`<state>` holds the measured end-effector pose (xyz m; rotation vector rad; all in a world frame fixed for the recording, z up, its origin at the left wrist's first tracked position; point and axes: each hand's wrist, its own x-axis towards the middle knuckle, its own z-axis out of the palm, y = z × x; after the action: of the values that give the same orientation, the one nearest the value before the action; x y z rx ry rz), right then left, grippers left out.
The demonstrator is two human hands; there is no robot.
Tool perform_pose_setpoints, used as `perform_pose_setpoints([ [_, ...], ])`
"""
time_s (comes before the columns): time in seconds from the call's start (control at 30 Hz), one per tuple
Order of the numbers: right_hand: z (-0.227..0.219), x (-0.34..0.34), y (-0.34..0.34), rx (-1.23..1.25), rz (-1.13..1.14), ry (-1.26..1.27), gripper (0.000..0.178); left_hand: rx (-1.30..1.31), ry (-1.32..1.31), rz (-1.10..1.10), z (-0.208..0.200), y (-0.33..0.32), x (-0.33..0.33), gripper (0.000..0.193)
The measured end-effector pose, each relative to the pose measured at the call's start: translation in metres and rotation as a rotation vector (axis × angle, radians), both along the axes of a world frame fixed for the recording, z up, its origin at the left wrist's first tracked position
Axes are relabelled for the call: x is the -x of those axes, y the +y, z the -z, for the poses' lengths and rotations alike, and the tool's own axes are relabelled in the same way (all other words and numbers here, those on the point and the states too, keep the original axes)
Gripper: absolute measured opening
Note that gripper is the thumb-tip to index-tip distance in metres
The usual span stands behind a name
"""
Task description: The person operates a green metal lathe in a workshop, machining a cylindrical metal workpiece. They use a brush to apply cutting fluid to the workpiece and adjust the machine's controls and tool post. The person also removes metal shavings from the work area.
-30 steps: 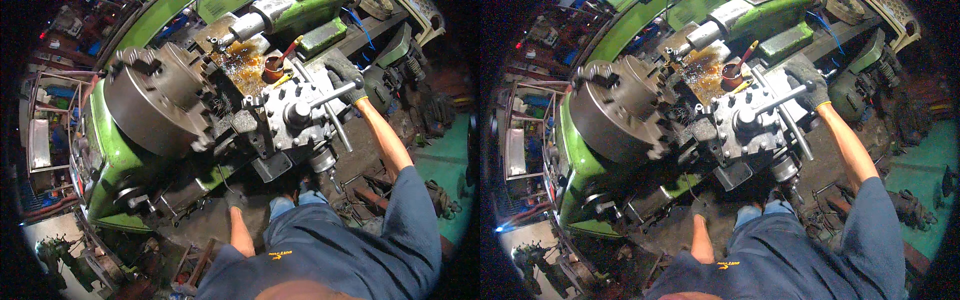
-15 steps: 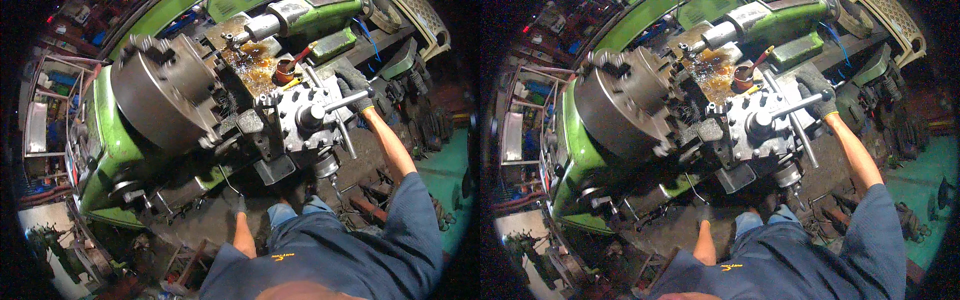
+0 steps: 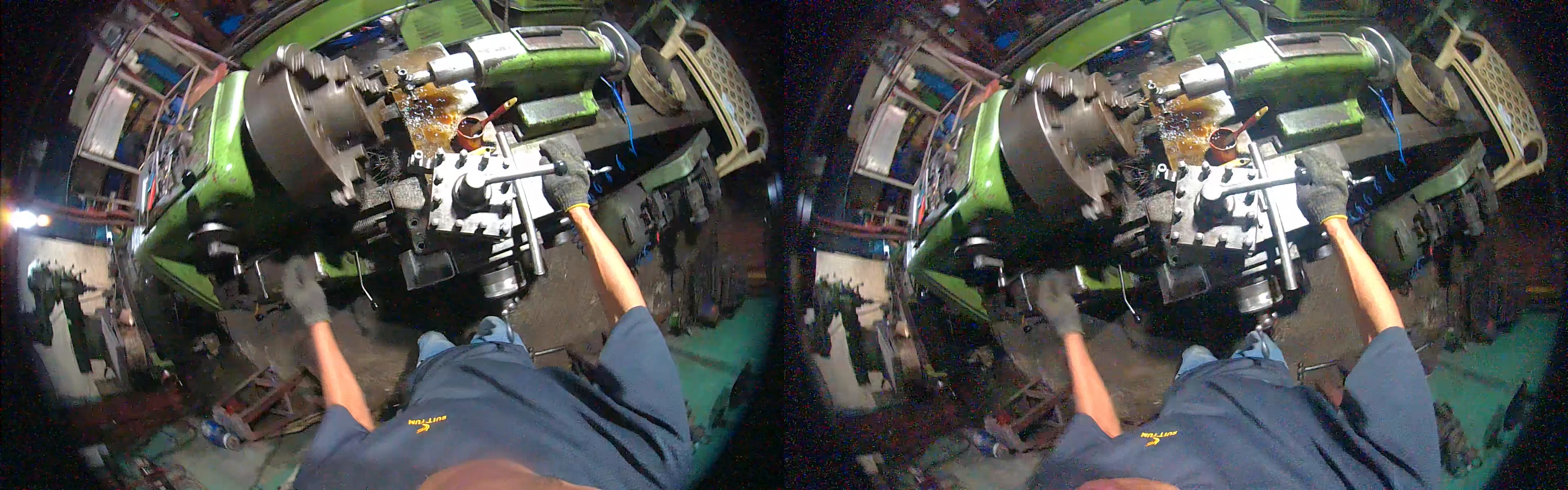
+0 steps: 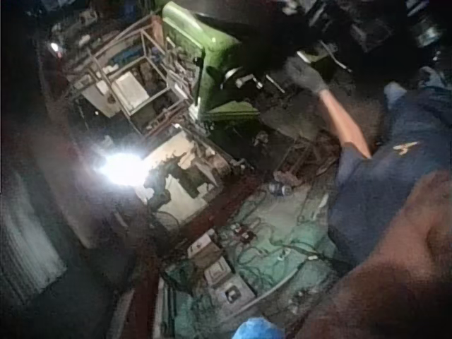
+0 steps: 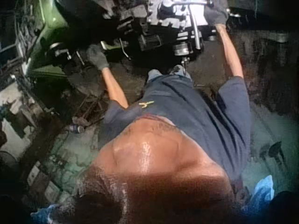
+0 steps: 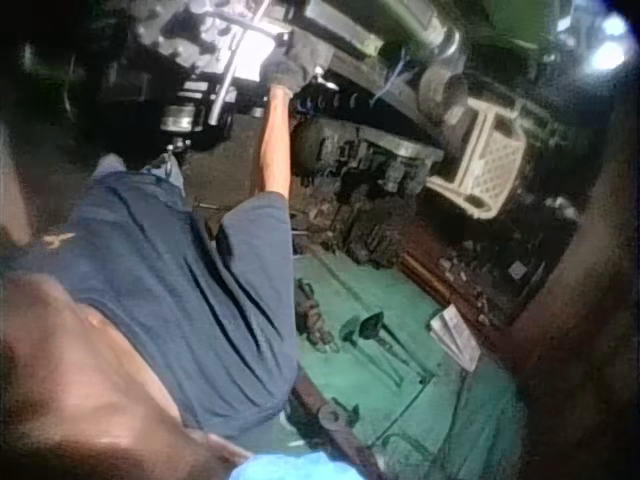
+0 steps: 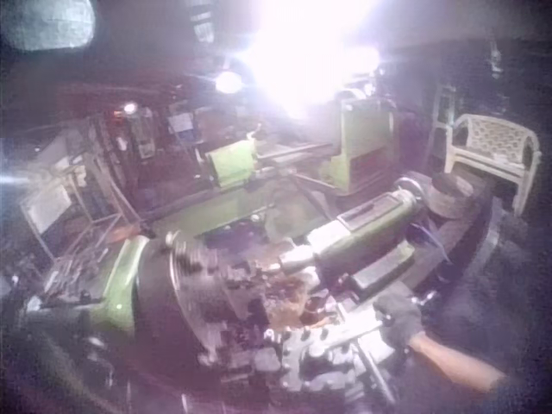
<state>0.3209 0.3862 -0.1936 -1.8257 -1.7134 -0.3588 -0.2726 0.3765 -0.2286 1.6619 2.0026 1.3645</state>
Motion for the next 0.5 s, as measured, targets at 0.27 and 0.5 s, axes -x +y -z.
perform_pose_setpoints([
  [0.27, -0.006, 0.005, -0.006, 0.069, 0.003, 0.083, 0.03, -0.536, 1.102, 0.087, -0.195, 0.167, 0.017, 0.026],
  [0.5, 0.003, -0.007, -0.004, 0.041, -0.002, 0.07, 0.027, -0.424, 1.084, 0.05, -0.186, 0.24, 0.039, 0.018],
])
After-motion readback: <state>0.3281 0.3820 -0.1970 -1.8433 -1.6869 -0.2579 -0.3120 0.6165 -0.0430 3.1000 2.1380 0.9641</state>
